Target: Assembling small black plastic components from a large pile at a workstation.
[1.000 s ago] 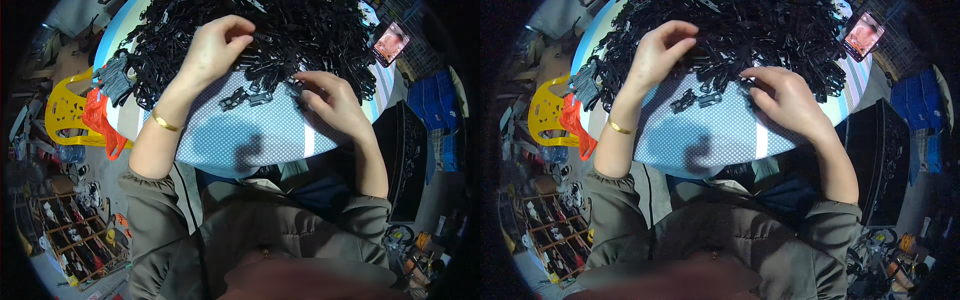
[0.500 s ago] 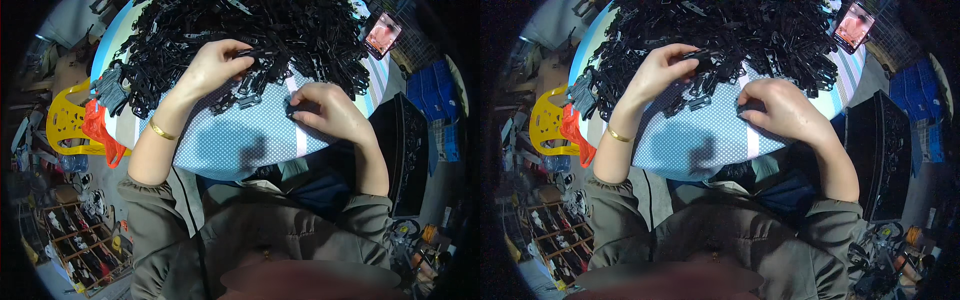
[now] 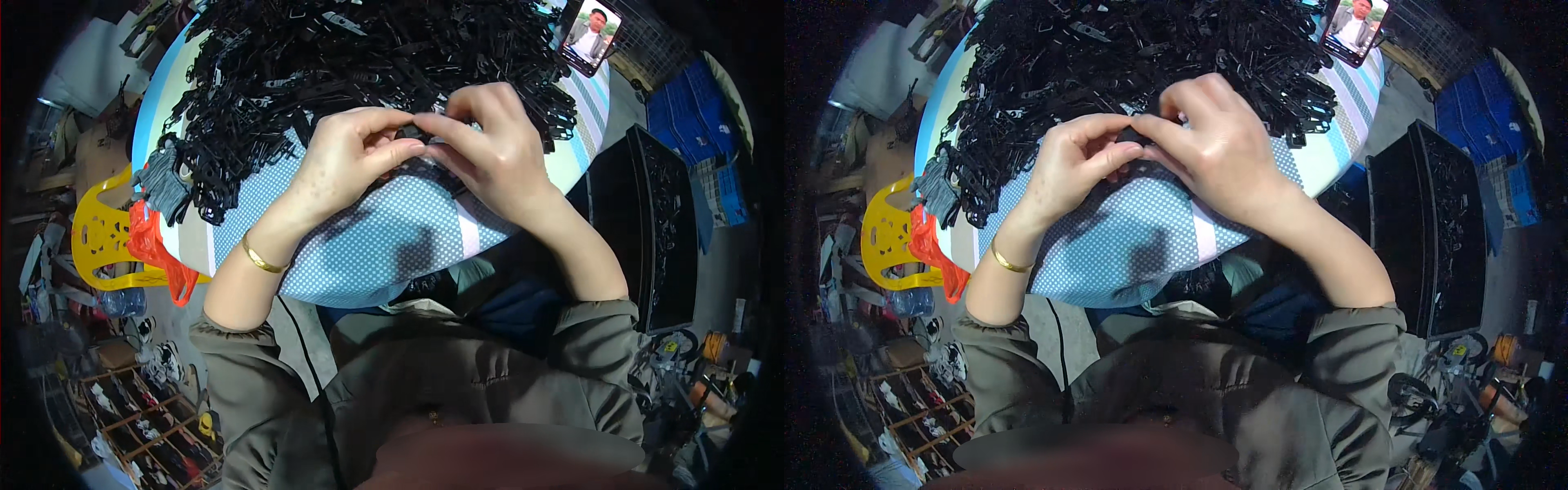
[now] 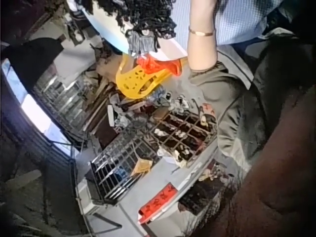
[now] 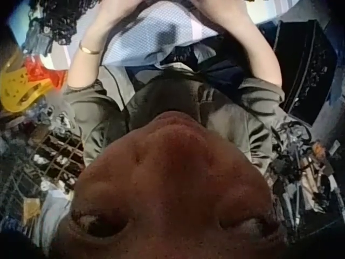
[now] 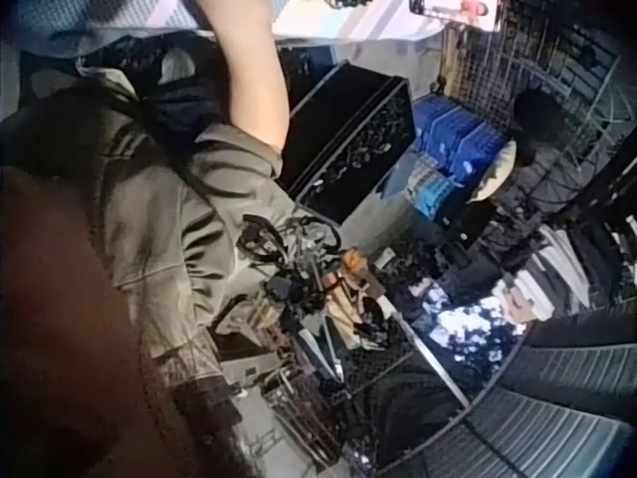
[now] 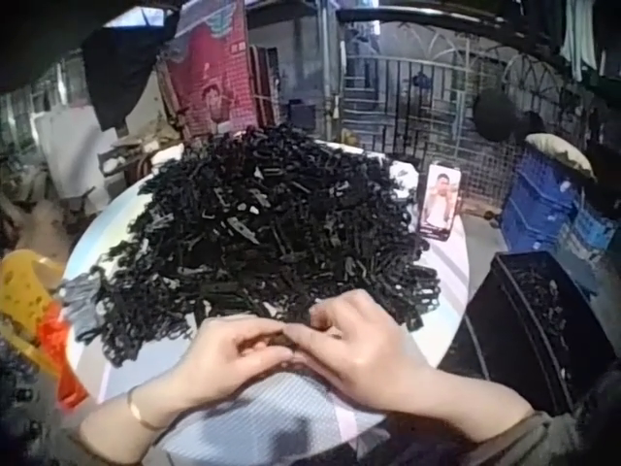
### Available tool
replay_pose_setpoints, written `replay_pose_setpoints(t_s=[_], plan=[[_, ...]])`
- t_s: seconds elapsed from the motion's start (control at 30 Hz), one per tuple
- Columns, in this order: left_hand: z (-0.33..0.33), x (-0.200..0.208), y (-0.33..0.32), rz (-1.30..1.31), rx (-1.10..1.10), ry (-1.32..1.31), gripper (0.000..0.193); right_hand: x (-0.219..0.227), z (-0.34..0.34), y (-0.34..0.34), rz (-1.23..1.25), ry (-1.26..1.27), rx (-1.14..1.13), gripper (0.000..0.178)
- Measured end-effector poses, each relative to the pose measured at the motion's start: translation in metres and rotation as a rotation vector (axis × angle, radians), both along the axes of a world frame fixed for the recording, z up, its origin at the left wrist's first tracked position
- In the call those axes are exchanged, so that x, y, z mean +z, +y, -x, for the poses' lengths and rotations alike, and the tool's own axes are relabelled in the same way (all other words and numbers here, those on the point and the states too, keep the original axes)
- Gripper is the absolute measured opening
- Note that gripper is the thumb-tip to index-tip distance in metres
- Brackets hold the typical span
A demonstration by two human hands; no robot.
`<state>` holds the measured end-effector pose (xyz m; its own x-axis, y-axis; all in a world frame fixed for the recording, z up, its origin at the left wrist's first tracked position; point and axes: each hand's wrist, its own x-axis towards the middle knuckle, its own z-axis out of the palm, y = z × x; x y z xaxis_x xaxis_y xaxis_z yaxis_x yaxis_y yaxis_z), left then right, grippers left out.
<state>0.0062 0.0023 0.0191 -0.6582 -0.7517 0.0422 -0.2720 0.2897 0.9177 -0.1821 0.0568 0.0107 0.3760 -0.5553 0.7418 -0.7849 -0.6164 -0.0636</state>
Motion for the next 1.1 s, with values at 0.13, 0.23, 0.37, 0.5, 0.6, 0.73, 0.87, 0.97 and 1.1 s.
replay_pose_setpoints(t_s=[0.13,0.23,0.37,0.5,0.6,0.73,0.87,0.97,1.1], plan=[[-0.001,-0.003,-0.003,-0.224,-0.04,0.136,0.029,-0.005,-0.004,0.0,-0.184,-0.166,0.056,0.027],[-0.001,-0.007,-0.005,-0.335,-0.027,0.268,0.029,-0.006,-0.002,0.001,-0.346,-0.206,0.053,0.026],[0.0,-0.008,-0.006,-0.333,-0.041,0.291,0.027,-0.002,-0.002,0.002,-0.619,-0.443,0.103,0.027],[0.0,-0.014,-0.008,-0.502,-0.063,0.401,0.025,-0.006,-0.002,0.0,-0.427,-0.382,0.201,0.033],[0.001,-0.016,-0.007,-0.615,-0.068,0.452,0.03,-0.009,-0.002,0.002,-0.276,-0.244,0.191,0.035],[0.005,-0.014,-0.001,-0.489,-0.009,0.378,0.037,-0.013,-0.003,0.001,-0.373,-0.27,0.12,0.035],[0.003,-0.013,0.0,-0.329,-0.008,0.384,0.031,-0.011,-0.002,-0.001,-0.653,-0.647,0.143,0.031],[0.003,-0.016,-0.002,-0.239,0.048,0.334,0.023,-0.008,0.008,-0.003,-0.863,-0.797,0.192,0.031],[0.005,-0.019,0.0,0.172,0.189,0.287,0.018,-0.004,0.01,0.003,-0.75,-0.734,0.156,0.029]])
